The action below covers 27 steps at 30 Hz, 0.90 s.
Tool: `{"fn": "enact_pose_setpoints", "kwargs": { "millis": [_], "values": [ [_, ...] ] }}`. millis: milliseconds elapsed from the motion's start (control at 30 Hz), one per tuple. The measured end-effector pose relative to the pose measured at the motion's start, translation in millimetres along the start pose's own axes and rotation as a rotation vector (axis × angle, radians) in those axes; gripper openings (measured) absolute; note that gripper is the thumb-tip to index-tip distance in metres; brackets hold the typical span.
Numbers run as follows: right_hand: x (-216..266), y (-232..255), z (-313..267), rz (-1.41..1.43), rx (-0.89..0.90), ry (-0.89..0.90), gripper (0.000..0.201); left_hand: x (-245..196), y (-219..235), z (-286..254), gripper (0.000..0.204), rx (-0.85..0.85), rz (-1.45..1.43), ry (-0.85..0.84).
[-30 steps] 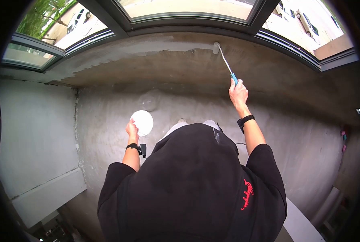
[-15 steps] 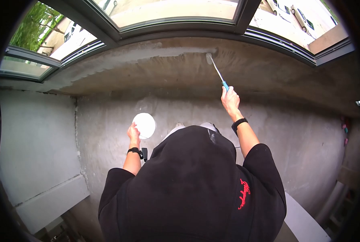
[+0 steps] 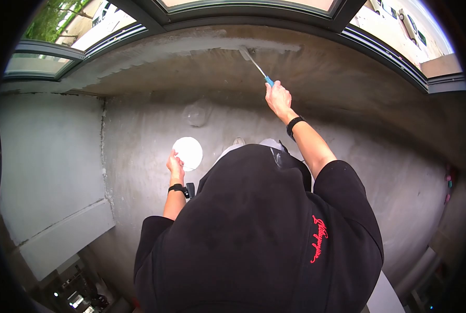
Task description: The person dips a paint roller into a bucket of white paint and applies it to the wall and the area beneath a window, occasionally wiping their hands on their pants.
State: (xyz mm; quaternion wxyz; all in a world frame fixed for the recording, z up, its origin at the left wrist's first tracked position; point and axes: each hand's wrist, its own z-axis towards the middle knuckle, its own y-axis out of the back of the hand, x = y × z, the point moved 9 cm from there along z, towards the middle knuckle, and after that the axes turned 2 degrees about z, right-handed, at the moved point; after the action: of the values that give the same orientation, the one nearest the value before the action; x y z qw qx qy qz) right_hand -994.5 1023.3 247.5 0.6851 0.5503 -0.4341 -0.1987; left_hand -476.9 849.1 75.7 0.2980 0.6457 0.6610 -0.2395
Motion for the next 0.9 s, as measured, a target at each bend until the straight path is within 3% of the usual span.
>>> {"fn": "enact_pose_setpoints", "kwargs": {
  "millis": [200,367,600,900],
  "values": [
    [39.7,-21.1,19.2,0.006,0.050,0.076,0.040,1.6,22.3,-6.6,0.031,-0.046,0.008,-0.034],
    [44.9,-32.6,24.2,-0.005,0.077,0.057,0.040,4.1,31.3,-7.4,0.029,-0.093,0.003,-0.002],
    [-8.8,6.9,2.5,-0.073,-0.029,0.006,0.038,9.3,29.5,5.3,0.028,-0.086,0.086,-0.030],
    [-119.3,92.0,-39.7,-0.236,-0.222,-0.087,0.035,-14.0,-13.1,4.6,0.030,0.082,0.151,-0.079]
  ]
}}
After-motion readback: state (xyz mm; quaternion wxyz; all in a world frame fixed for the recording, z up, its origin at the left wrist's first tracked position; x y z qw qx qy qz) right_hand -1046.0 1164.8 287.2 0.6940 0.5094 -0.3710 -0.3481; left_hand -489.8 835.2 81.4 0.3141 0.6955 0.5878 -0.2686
